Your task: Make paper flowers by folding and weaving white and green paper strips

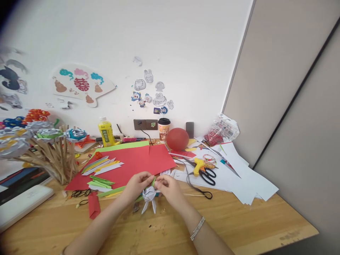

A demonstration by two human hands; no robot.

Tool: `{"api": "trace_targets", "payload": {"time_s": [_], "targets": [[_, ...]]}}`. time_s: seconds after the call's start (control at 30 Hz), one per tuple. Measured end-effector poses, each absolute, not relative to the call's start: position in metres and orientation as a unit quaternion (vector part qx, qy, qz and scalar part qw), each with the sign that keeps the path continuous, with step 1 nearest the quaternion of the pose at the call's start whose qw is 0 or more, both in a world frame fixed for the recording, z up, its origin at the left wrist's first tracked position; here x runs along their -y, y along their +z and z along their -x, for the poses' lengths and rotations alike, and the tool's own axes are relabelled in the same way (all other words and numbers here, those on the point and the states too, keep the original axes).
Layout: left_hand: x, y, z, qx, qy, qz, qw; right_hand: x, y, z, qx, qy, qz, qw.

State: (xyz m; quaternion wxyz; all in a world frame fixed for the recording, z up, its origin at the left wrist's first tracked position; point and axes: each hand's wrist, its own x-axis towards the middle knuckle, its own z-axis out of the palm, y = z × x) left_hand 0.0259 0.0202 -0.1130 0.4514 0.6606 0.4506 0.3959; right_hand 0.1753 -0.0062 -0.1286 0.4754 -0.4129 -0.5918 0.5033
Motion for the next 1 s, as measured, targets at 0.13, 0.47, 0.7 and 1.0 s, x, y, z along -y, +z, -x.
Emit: {"api": "trace_targets", "payload": {"time_s": [0.13, 0.47, 0.7, 1.0], "targets": [[-0.017, -0.111, -0.027, -0.473, 0.395, -0.692, 0.376, 0.008, -0.13, -0.173, 0.613, 0.493, 0.395, 0.475], [-0.004, -0.107, -0.028, -0.597, 0.275, -0.748, 0.088, 0.011, -0.134, -0.165, 0.633, 0.446, 0.414, 0.479], [-0.005, -0.108, -0.026, -0.591, 0.329, -0.737, 0.012, 0.012, -0.14, -0.154, 0.634, 0.381, 0.441, 0.508], [-0.013, -0.088, -0.012, -0.432, 0.44, -0.759, 0.206, 0.009, -0.134, -0.161, 0.583, 0.391, 0.444, 0.557]]}}
